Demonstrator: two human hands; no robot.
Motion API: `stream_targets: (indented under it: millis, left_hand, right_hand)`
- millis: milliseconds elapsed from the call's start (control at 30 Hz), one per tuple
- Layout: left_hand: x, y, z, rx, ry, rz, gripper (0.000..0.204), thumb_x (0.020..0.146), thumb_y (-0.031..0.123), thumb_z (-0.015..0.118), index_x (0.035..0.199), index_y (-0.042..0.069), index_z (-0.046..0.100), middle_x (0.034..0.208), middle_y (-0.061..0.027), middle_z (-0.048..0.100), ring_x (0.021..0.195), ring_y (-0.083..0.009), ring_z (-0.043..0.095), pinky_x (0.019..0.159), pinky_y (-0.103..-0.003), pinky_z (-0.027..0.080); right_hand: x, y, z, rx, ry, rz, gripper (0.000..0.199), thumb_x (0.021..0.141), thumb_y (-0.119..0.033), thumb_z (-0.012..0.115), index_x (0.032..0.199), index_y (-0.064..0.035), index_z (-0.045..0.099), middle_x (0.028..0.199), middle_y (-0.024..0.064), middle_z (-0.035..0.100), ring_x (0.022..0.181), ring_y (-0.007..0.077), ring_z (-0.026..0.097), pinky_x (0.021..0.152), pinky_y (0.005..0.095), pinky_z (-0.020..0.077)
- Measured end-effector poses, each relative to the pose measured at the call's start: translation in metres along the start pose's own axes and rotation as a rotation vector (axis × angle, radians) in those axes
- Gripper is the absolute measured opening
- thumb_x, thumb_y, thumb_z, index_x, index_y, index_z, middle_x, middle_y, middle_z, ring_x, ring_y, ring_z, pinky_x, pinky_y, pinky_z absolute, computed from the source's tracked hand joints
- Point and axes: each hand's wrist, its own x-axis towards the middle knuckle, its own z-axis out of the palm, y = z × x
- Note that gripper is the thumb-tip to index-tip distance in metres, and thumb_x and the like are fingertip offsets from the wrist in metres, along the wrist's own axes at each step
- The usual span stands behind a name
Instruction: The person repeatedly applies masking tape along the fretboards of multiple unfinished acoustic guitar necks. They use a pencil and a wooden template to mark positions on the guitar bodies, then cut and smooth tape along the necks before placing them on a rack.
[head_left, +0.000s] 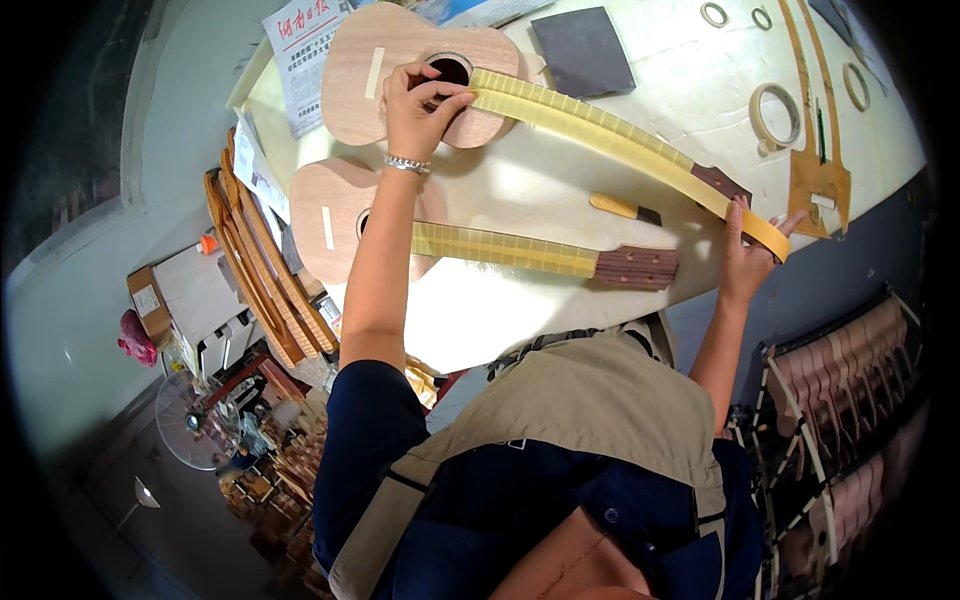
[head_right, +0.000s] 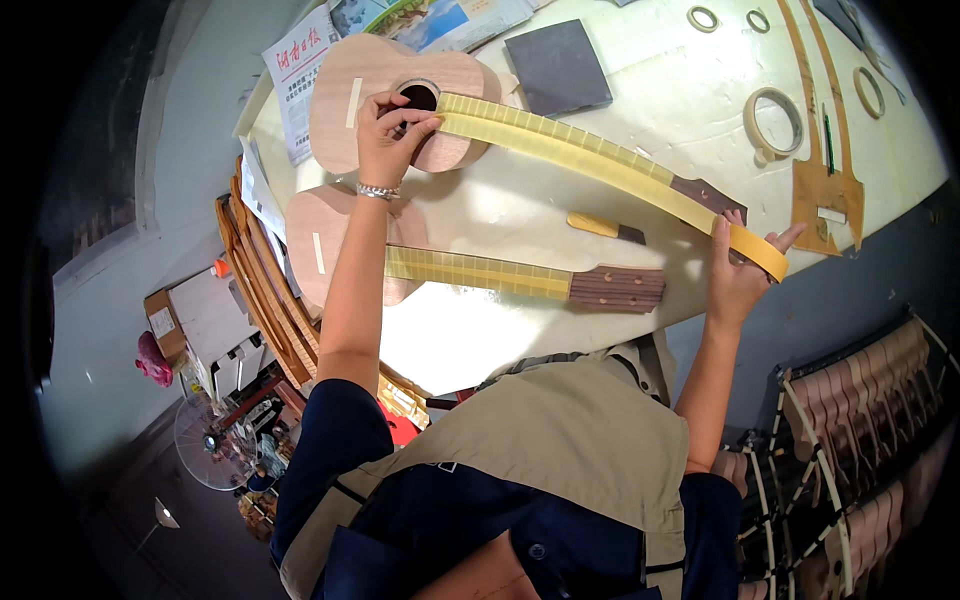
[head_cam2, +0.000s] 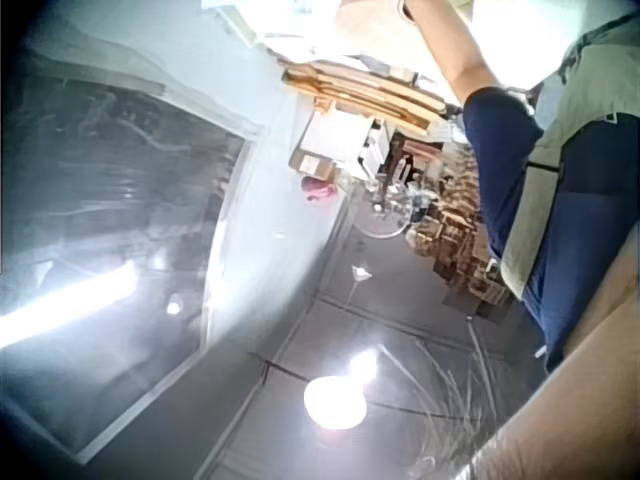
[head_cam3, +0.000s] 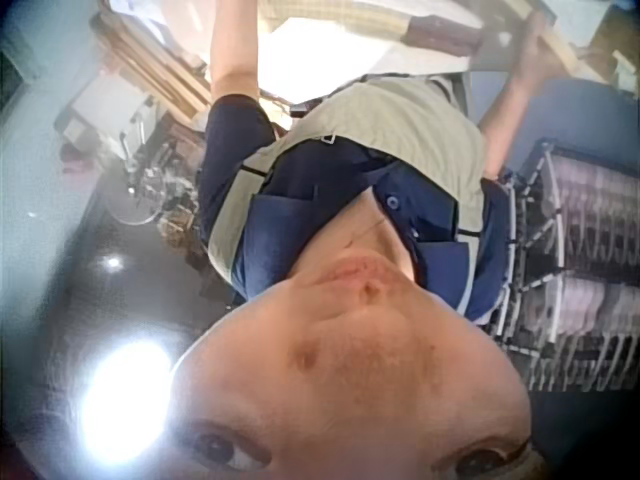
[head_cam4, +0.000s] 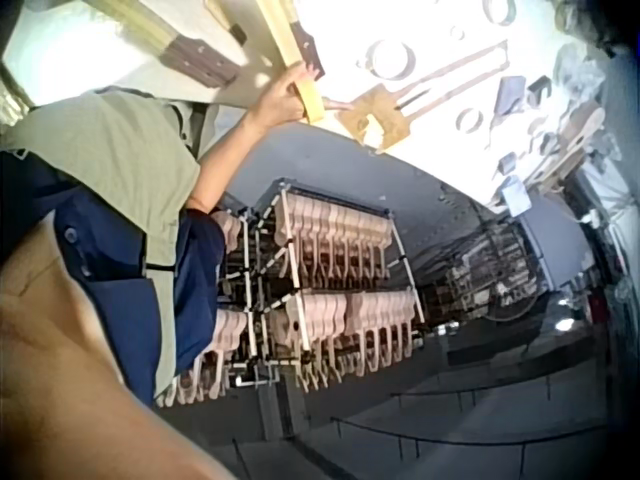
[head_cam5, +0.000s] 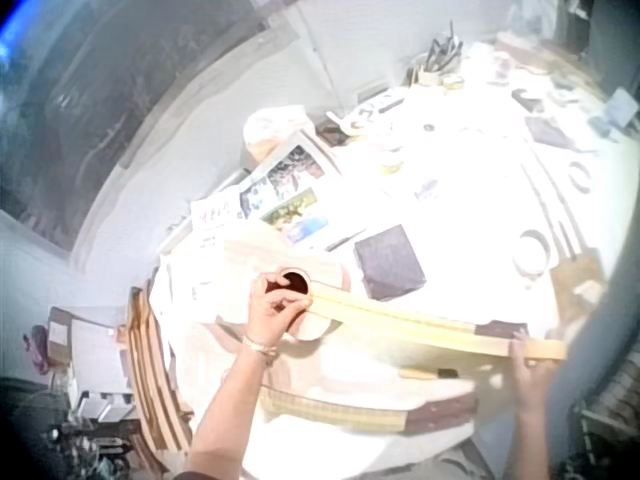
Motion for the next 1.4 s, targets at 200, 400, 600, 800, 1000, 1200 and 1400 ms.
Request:
stream_targets:
  millis: [200, 400, 600, 800, 1000, 1200, 1400]
  left_hand:
    - [-0.001, 0.014, -0.002, 0.145, 0.156, -0.061, 0.080, 0.069, 0.004, 0.071, 0.138, 0.002, 0.030, 0.111, -0.0089, 0.050, 0.097, -0.0231, 0.051, 0.084, -0.032, 0.043]
    - [-0.032, 0.038, 0.010, 0.470, -0.231, 0.255, 0.080, 0.081, 0.048, 0.054, 0.141, 0.005, 0.025, 0.146, -0.0070, 0.028, 0.134, -0.0249, 0.027, 0.107, -0.056, 0.012]
    - [-0.035, 0.029, 0.015, 0.568, -0.275, 0.249, 0.090, 0.079, 0.068, 0.039, 0.144, 0.007, 0.020, 0.149, -0.0051, 0.022, 0.138, -0.0244, 0.018, 0.104, -0.064, 0.000]
    - [-0.051, 0.094, 0.049, 0.483, -0.403, 0.242, 0.094, 0.076, 0.057, 0.056, 0.145, 0.009, 0.014, 0.152, -0.0040, 0.013, 0.140, -0.0237, 0.012, 0.105, -0.062, 0.006]
    - [-0.062, 0.171, 0.106, 0.162, -0.513, 0.900, 0.052, 0.078, 0.032, 0.060, 0.123, 0.010, 0.047, 0.142, -0.0037, 0.035, 0.130, -0.0190, 0.032, 0.105, -0.040, 0.027]
    - [-0.069, 0.167, 0.105, 0.352, -0.786, 0.392, 0.026, 0.068, 0.012, 0.068, 0.093, 0.008, 0.061, 0.111, -0.0096, 0.059, 0.093, -0.0215, 0.058, 0.078, -0.033, 0.046]
    - [-0.062, 0.179, 0.102, -0.373, -0.493, 0.023, 0.025, 0.079, 0.010, 0.069, 0.101, 0.001, 0.059, 0.068, -0.0052, 0.065, 0.060, -0.0103, 0.062, 0.055, -0.022, 0.049]
  right_hand:
    - [0.001, 0.005, 0.002, -0.012, 0.024, 0.003, 0.090, 0.085, -0.016, 0.064, 0.139, 0.0100, -0.003, 0.090, 0.0092, 0.069, 0.104, 0.0149, 0.060, 0.109, 0.0344, 0.0203]
    - [0.003, 0.002, 0.006, -0.003, 0.114, 0.073, 0.094, 0.082, -0.020, 0.068, 0.139, 0.0108, 0.001, 0.084, 0.0078, 0.067, 0.089, 0.0115, 0.061, 0.101, 0.0293, 0.0331]
    - [0.005, 0.009, 0.010, -0.037, 0.155, -0.020, 0.096, 0.078, -0.022, 0.070, 0.140, 0.0094, 0.004, 0.085, 0.0100, 0.068, 0.084, 0.0154, 0.065, 0.079, 0.0249, 0.0487]
    - [0.001, 0.011, 0.016, -0.250, 0.198, -0.115, 0.086, 0.079, -0.023, 0.069, 0.138, 0.0095, 0.017, 0.084, 0.0035, 0.067, 0.080, 0.0157, 0.064, 0.077, 0.0262, 0.0478]
    - [0.001, 0.011, 0.025, -0.128, 0.168, -0.016, 0.084, 0.079, -0.021, 0.068, 0.139, 0.0090, 0.018, 0.086, 0.0016, 0.063, 0.078, 0.0171, 0.060, 0.075, 0.0272, 0.0463]
    - [-0.002, 0.024, 0.026, -0.098, 0.174, -0.037, 0.080, 0.080, -0.020, 0.066, 0.139, 0.0071, 0.019, 0.088, 0.0022, 0.063, 0.082, 0.0190, 0.059, 0.088, 0.0334, 0.0416]
    - [0.000, 0.023, 0.027, -0.094, 0.169, -0.057, 0.075, 0.081, -0.020, 0.064, 0.138, 0.0054, 0.022, 0.086, 0.0012, 0.061, 0.081, 0.0191, 0.059, 0.103, 0.0431, 0.0302]
